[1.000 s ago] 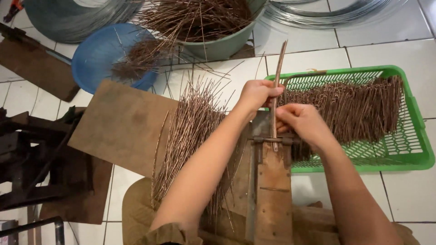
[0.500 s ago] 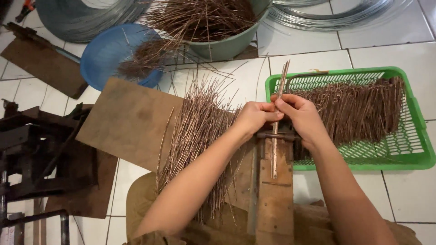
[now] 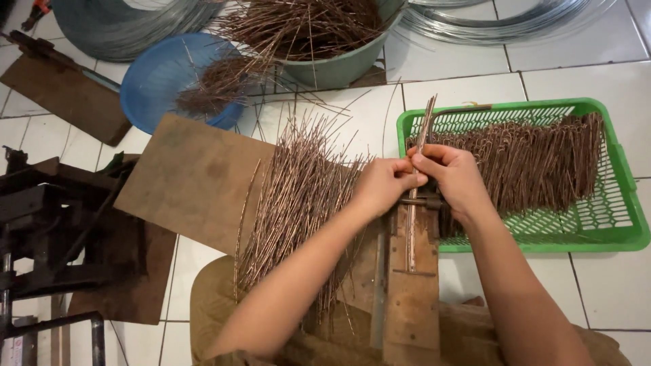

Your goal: Cutting thin brown rods or sticks to a uniform length using a manual cutting jig and placing them in a basket.

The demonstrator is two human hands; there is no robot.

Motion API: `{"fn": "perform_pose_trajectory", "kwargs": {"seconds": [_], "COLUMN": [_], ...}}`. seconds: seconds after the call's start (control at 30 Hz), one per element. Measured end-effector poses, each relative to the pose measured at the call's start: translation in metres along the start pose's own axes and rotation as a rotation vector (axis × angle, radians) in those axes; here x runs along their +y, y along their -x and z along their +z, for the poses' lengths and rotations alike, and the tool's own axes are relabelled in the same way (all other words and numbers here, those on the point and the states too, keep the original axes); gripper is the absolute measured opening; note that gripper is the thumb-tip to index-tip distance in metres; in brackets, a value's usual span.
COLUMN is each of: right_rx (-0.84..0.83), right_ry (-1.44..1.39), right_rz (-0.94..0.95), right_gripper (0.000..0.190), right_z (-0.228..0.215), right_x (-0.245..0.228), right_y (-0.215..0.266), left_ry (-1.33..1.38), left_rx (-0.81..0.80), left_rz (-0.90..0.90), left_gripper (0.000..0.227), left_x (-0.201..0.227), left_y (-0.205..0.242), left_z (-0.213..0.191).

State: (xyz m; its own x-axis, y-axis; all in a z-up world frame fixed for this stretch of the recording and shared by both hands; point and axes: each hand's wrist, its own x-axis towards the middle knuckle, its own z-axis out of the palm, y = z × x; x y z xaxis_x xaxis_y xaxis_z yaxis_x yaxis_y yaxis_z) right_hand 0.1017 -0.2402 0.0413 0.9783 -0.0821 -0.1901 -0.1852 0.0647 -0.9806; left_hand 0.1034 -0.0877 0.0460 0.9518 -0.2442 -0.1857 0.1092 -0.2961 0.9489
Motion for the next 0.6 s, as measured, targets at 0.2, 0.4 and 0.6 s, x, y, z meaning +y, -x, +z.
{"fn": "perform_pose_trajectory", "kwargs": {"seconds": [0.2, 0.4, 0.6], "right_rx": [-0.029, -0.072, -0.040], "right_ry": [0.027, 0.060, 0.069], "right_rz": [-0.052, -0.142, -0.127], "right_gripper": [0.024, 0.021, 0.026], "right_z": [-0.001, 0.003, -0.001], "right_x": [-0.001, -0.011, -0.005], "right_y": [0.001, 0.011, 0.006], "left_ry": [-0.127, 0.087, 0.099], "left_rx": [0.116, 0.185, 0.063], "left_rz": [0.078, -0.038, -0.113], "left_gripper": [0.084, 0.101, 0.107], "left_x": [0.034, 0.013, 0.025], "left_y": [0.085, 0.125, 0.134], "left_z": [0.001, 0.017, 0.017]}}
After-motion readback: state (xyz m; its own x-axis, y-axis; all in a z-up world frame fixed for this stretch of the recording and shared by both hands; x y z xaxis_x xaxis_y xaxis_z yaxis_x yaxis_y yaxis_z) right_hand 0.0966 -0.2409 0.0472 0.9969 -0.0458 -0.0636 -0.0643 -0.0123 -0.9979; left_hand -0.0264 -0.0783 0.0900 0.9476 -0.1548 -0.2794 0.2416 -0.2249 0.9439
